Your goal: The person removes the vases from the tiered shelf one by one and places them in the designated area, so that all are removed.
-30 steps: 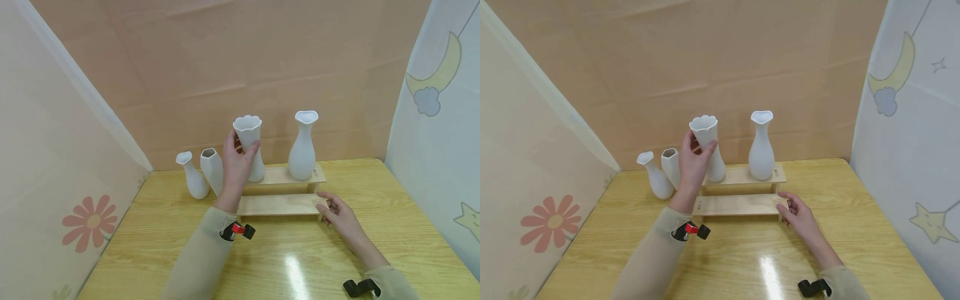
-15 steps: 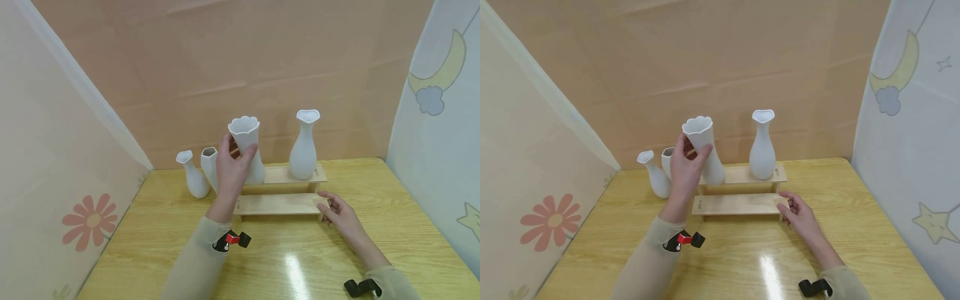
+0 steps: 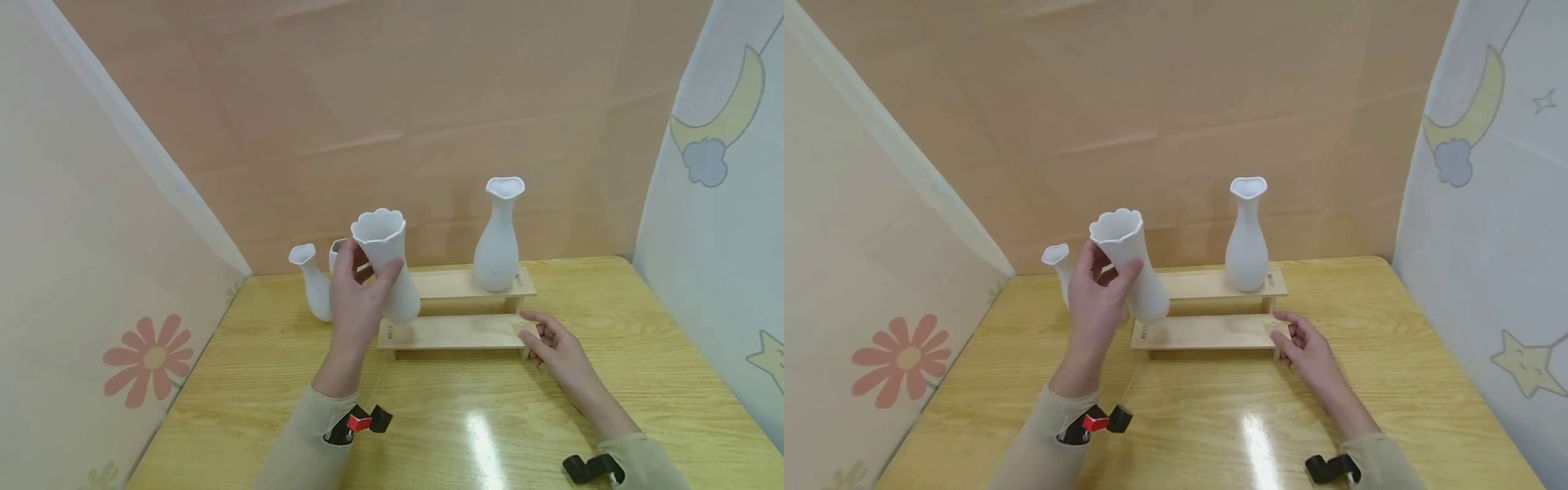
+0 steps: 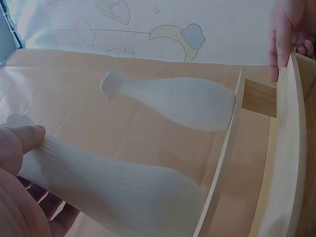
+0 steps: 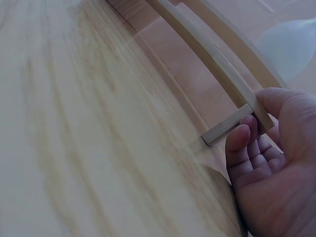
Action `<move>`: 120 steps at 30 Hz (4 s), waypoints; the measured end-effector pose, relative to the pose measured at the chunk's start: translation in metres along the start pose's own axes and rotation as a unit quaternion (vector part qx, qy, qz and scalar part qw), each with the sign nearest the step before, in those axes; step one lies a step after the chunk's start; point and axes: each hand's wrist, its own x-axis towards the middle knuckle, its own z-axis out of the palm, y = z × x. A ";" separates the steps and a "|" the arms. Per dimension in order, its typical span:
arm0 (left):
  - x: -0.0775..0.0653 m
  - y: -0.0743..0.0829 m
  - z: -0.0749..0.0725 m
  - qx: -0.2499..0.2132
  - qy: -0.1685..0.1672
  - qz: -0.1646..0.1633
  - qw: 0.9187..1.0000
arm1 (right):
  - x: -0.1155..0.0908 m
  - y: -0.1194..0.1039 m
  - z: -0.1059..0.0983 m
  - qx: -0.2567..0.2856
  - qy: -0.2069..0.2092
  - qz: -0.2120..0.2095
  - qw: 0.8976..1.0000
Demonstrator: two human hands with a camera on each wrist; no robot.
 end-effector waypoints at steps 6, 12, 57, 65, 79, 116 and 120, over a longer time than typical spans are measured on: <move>-0.011 -0.003 -0.020 0.008 0.017 -0.019 1.000 | 0.001 0.001 0.000 0.002 0.003 -0.003 1.000; -0.018 -0.008 -0.043 0.018 0.023 -0.037 0.999 | 0.001 0.001 0.000 0.006 0.001 -0.006 1.000; -0.039 -0.096 -0.067 0.055 0.065 -0.063 0.994 | -0.002 -0.003 -0.004 -0.017 -0.009 -0.023 1.000; -0.041 -0.097 -0.061 0.031 0.067 -0.063 0.995 | -0.002 -0.002 -0.008 -0.014 -0.015 -0.030 0.999; -0.033 -0.102 -0.073 0.070 0.031 -0.058 0.995 | -0.008 0.007 0.007 0.016 -0.015 -0.016 1.000; -0.026 -0.077 -0.097 0.116 0.004 -0.031 0.993 | 0.003 0.002 0.011 0.039 -0.034 -0.017 0.999; -0.025 -0.059 -0.098 0.168 0.017 0.017 0.985 | 0.002 0.003 0.010 0.043 -0.037 -0.015 0.998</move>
